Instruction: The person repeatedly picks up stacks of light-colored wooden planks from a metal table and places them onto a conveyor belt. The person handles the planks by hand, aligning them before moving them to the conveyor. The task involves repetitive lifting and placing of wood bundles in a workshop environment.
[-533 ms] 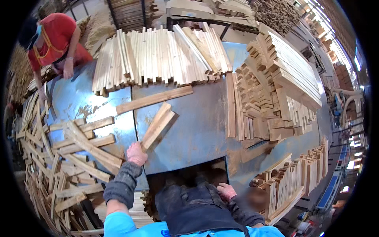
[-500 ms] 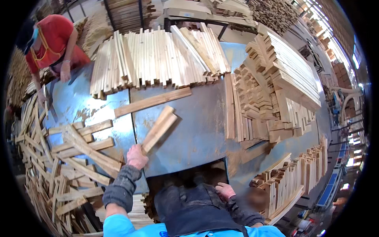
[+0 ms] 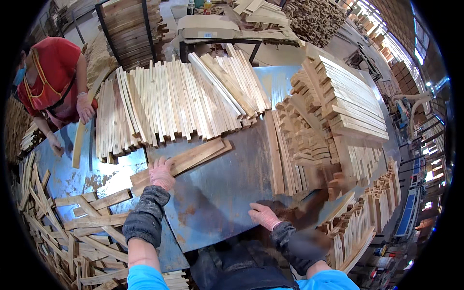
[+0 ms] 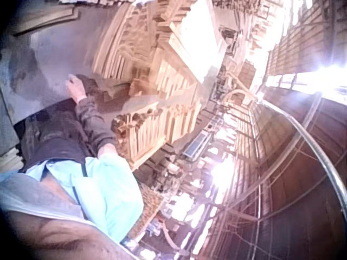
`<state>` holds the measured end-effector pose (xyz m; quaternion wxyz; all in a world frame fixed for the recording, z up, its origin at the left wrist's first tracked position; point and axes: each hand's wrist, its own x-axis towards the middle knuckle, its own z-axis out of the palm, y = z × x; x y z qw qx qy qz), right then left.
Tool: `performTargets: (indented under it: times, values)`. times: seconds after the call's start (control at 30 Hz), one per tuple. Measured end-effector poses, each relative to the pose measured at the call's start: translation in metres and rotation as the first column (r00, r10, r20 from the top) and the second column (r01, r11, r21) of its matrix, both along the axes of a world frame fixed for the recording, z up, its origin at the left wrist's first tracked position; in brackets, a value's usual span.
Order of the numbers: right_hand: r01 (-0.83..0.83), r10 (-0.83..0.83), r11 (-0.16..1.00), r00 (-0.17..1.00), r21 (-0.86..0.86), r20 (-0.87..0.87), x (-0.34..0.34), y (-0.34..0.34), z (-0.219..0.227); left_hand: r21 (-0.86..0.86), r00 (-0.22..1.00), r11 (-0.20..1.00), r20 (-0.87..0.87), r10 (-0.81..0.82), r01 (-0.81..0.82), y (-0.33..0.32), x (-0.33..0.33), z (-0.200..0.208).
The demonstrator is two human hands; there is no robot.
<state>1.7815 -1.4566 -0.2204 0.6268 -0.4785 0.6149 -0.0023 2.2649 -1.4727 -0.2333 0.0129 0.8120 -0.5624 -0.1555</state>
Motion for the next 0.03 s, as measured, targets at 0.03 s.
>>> performTargets:
  times: [0.03]
  values:
    - [-0.055, 0.054, 0.997, 0.998, -0.053, -0.017, 0.0032, -0.0183, -0.0163, -0.001, 1.000, 1.000, 0.000, 0.002, -0.002, -0.0082, 0.0011, -0.0029]
